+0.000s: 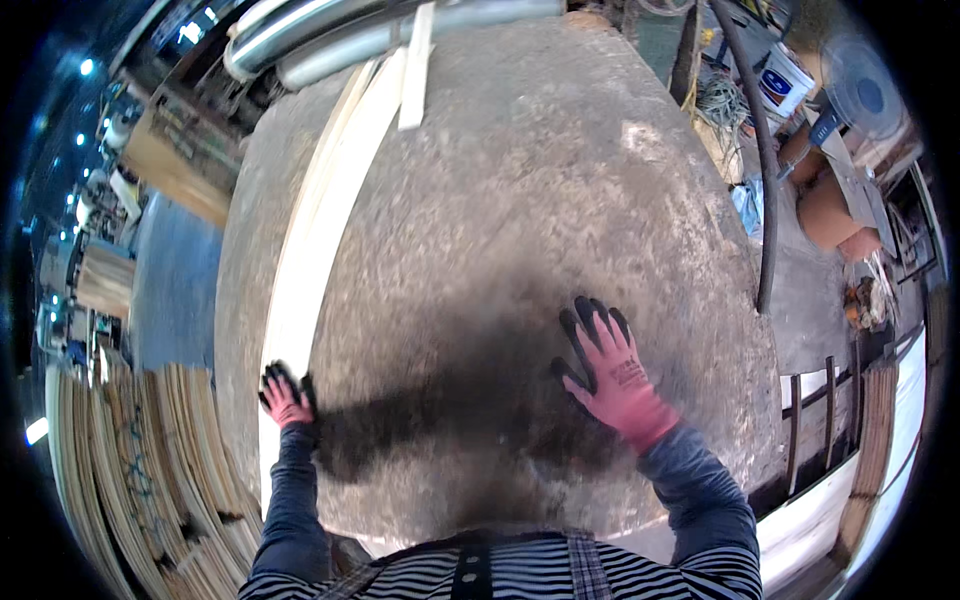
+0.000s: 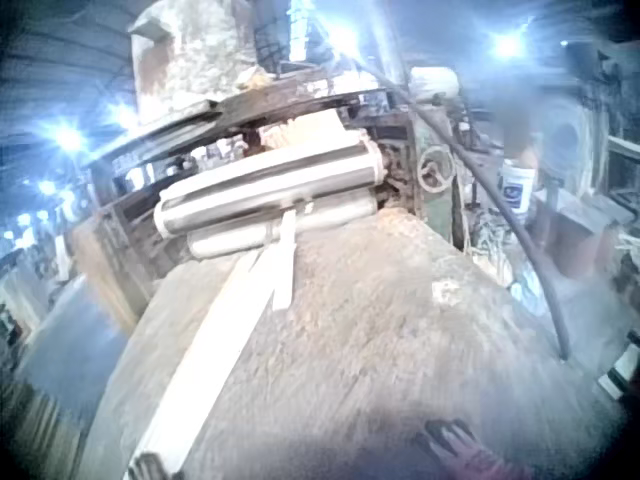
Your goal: The person feeds thin wooden planks and a large plywood sheet into a roller machine in a workshop. They handle the planks one at a time, aligning them before feeding them through the rollers, then retrieve them from the output side.
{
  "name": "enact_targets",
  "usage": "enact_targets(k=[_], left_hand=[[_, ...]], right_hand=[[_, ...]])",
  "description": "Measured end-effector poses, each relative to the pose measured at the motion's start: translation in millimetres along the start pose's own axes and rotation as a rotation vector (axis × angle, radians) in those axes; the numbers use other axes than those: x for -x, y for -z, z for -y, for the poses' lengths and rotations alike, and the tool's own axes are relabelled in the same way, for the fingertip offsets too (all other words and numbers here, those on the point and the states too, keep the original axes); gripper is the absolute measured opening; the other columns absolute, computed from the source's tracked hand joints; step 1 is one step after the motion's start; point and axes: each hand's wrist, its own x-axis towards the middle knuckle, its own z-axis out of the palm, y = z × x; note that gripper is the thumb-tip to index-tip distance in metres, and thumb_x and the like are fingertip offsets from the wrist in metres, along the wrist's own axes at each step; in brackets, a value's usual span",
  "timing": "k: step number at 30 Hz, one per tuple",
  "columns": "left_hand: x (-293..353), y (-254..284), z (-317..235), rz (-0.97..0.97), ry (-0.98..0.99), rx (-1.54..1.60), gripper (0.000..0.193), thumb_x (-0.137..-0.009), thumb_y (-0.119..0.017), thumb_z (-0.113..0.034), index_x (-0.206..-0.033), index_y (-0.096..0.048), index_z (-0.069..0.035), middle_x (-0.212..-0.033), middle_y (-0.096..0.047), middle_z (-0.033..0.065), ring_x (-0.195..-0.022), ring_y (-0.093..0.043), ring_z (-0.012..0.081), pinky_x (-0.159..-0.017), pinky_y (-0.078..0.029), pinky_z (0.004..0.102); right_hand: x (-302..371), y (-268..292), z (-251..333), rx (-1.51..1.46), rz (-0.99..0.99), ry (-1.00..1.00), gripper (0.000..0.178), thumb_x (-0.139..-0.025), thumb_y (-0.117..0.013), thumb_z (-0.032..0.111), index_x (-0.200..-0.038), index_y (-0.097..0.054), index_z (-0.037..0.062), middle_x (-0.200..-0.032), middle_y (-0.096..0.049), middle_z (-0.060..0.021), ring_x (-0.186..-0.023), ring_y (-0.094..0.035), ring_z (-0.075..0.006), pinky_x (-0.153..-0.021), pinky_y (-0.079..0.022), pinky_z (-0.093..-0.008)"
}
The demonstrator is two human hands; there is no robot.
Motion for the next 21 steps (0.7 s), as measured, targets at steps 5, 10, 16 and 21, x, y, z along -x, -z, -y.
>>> enact_targets(k=[5, 10, 16, 21], left_hand=[[39.4, 28.4, -87.7, 0.065, -0.192, 0.546, 0.073, -0.064, -0.066, -0.038, -0.122, -0.040, -0.003, -0.125, -0.039, 0.0204, -0.118, -0.032, 0.0383, -0.101, -0.021, 0.0482], [113.4, 53.1, -72.4, -0.209, -0.399, 0.918, 0.063, -0.074, -0.060, -0.031, -0.128, -0.036, -0.010, -0.133, -0.030, 0.0198, -0.122, -0.027, 0.0399, -0.102, -0.018, 0.0497], [154.7, -15.3, 104.7, -0.080, -0.074, 0.275, 0.070, -0.069, -0.061, -0.035, -0.128, -0.036, -0.005, -0.132, -0.032, 0.0195, -0.123, -0.026, 0.0379, -0.103, -0.013, 0.0503], [196.3, -6.7, 40.1, 0.123, -0.119, 0.522, 0.080, -0.068, -0.060, -0.045, -0.131, -0.031, -0.005, -0.136, -0.026, 0.0212, -0.125, -0.022, 0.0420, -0.100, -0.015, 0.0563]], right_hand=[[18.9, -38.3, 99.3, -0.002, 0.092, 0.070, 0.066, -0.077, -0.059, 0.034, -0.128, -0.033, 0.0012, -0.133, -0.026, -0.0229, -0.124, -0.023, -0.0385, -0.103, -0.017, -0.0461], [44.4, -107.8, 202.1, -0.025, 0.245, 0.135, 0.067, -0.078, -0.053, 0.044, -0.129, -0.034, 0.0054, -0.134, -0.028, -0.0206, -0.124, -0.025, -0.0373, -0.102, -0.019, -0.0459], [66.4, -155.8, 239.6, 0.156, 0.263, 0.125, 0.068, -0.078, -0.052, 0.047, -0.129, -0.034, 0.0073, -0.134, -0.029, -0.0164, -0.124, -0.026, -0.0344, -0.103, -0.019, -0.0450], [51.1, -135.3, 191.4, 0.303, 0.182, 0.060, 0.069, -0.078, -0.049, 0.048, -0.131, -0.032, 0.0083, -0.136, -0.028, -0.0137, -0.126, -0.024, -0.0319, -0.104, -0.016, -0.0454]])
